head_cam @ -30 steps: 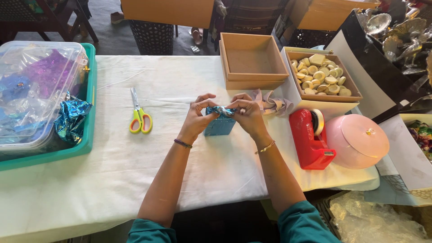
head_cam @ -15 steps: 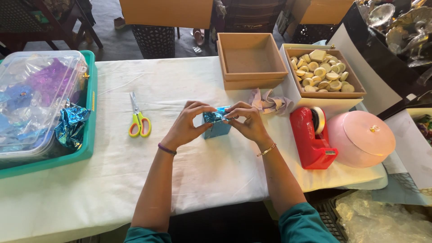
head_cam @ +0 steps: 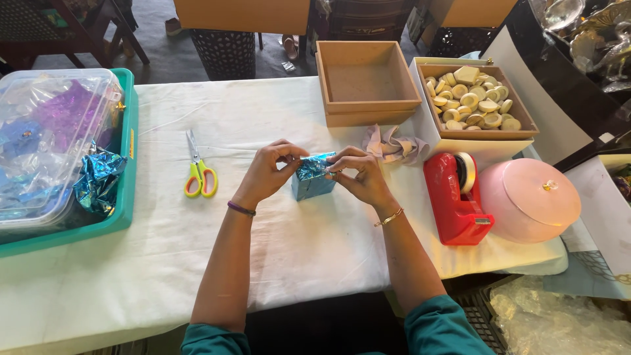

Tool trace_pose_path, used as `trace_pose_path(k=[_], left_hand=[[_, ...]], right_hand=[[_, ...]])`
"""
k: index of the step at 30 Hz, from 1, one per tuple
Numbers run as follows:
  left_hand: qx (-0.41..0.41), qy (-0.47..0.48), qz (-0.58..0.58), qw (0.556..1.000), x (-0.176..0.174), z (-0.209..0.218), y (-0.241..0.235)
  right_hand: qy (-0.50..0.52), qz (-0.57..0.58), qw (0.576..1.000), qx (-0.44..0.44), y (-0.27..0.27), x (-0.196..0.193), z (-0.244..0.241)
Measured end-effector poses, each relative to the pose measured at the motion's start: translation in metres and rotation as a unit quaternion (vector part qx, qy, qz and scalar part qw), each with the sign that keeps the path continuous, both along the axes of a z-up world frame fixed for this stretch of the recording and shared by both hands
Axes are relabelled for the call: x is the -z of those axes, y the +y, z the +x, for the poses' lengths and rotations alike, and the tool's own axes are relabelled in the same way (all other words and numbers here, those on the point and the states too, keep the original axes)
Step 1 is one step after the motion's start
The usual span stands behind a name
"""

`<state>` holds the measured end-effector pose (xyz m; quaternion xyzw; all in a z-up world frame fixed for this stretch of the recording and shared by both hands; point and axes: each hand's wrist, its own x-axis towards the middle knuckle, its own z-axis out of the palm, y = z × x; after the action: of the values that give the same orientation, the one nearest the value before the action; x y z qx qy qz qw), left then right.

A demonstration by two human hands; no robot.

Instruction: The person wraps a small rectangular box in shiny blue foil. They fold the foil around the box, tuck the edges, and secure the wrapping with tape from a red dispenser.

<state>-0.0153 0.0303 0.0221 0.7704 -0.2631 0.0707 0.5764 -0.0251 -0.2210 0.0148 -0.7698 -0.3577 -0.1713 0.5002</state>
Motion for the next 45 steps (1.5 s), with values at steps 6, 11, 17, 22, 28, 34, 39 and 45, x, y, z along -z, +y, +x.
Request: trace_pose_path(k=[6,11,17,22,28,34,39,45], left_hand=[[0.015,-0.133,0.041,0.990,-0.007,-0.011,0.004],[0.025,-0.138,0.087,0.986,-0.039,-0.028,0.000],[0.022,-0.175,0.107,0.978,-0.018,-0.024,-0.002],[0.019,-0.192,0.086,0.977,-0.018,-0.025,-0.005],[-0.015,-0.261,0.134,0.956,-0.002,-0.020,-0.008],[-0.021,-0.261,0.122,0.957,0.002,-0.024,-0.004],[-0.038,-0.313,0.144,0.938,0.003,-0.029,-0.005],[-0.067,-0.308,0.131,0.940,0.007,-0.030,-0.008]], right_hand=[[-0.039,-0.009,0.999,0.036,0.002,0.001,0.001],[-0.040,-0.002,0.998,0.052,0.003,0.003,0.001],[-0.095,-0.006,0.993,0.066,0.004,0.001,-0.001],[-0.105,-0.007,0.993,0.059,0.004,0.007,0.002],[-0.088,0.001,0.995,0.055,0.001,0.013,0.005],[-0.056,0.002,0.998,-0.008,-0.005,0.017,0.010],[-0.055,-0.019,0.998,-0.014,-0.008,-0.001,0.001],[-0.029,-0.025,0.999,-0.007,-0.009,0.003,0.001]])
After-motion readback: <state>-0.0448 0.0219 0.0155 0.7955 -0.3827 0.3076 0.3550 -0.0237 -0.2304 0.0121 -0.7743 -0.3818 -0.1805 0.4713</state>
